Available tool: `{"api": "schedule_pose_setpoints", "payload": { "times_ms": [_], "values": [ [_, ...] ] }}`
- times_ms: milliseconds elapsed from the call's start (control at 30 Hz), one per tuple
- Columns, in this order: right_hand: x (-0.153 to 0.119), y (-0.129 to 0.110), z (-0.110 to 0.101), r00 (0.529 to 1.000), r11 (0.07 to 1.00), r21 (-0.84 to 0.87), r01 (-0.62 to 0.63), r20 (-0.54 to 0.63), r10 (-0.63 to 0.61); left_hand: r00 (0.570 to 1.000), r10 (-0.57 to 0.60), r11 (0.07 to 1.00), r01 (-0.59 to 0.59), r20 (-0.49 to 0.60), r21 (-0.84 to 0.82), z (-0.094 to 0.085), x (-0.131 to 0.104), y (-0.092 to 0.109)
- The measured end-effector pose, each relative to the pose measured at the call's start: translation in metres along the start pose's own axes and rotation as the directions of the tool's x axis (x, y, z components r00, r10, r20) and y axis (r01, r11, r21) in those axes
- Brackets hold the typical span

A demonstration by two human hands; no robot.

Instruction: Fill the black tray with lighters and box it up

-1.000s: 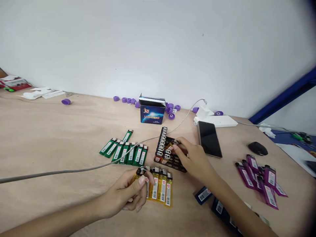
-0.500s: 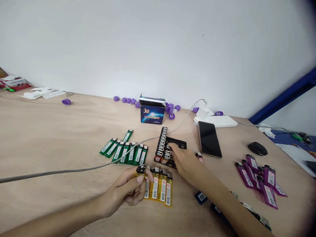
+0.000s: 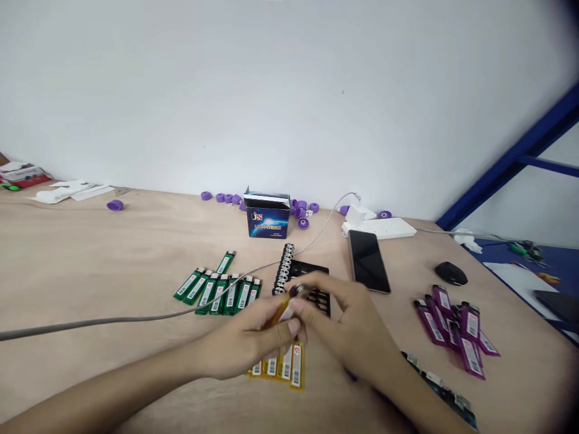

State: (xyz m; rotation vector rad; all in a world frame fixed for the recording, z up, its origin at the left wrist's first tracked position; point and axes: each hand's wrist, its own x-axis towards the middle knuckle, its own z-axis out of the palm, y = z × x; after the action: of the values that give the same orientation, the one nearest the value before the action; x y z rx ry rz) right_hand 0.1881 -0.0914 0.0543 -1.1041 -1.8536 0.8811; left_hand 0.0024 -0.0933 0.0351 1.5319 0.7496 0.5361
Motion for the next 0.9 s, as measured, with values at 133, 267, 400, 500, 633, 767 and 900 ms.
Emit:
{"api": "schedule_pose_setpoints", "payload": {
  "times_ms": [133, 267, 400, 500, 633, 767, 900],
  "values": [
    [0.016, 0.023, -0.022, 0.955, 0.99, 0.117, -0.078, -0.277, 0.108, 0.924, 0.337, 0.699, -0.118, -0.18, 0.705, -0.009, 0.004, 0.0],
    [0.025, 0.053, -0.024, 0.949, 0.994, 0.009, -0.11, -0.295, 0.107, 0.928, 0.373, 0.333, -0.141, 0.007, 0.932, -0.013, 0.004, -0.019],
    [0.024, 0.068, -0.004, 0.985, 0.958, -0.26, -0.123, -0.153, 0.085, 0.966, 0.251, 0.248, -0.123, 0.058, 0.961, -0.012, 0.007, -0.031],
    [0.022, 0.071, 0.006, 0.992, 0.933, -0.341, -0.117, -0.086, 0.092, 0.972, 0.23, 0.241, -0.106, 0.049, 0.965, -0.01, 0.007, -0.028],
    [0.021, 0.072, 0.008, 0.994, 0.947, -0.301, -0.109, -0.06, 0.095, 0.971, 0.234, 0.245, -0.108, 0.049, 0.963, -0.008, 0.005, -0.024],
    [0.022, 0.073, 0.006, 0.995, 0.947, -0.305, -0.101, -0.057, 0.088, 0.967, 0.251, 0.238, -0.104, 0.042, 0.966, -0.008, 0.005, -0.028],
    [0.022, 0.073, 0.007, 0.994, 0.949, -0.297, -0.102, -0.065, 0.086, 0.969, 0.24, 0.213, -0.105, 0.052, 0.971, -0.008, 0.005, -0.03]
  ]
}}
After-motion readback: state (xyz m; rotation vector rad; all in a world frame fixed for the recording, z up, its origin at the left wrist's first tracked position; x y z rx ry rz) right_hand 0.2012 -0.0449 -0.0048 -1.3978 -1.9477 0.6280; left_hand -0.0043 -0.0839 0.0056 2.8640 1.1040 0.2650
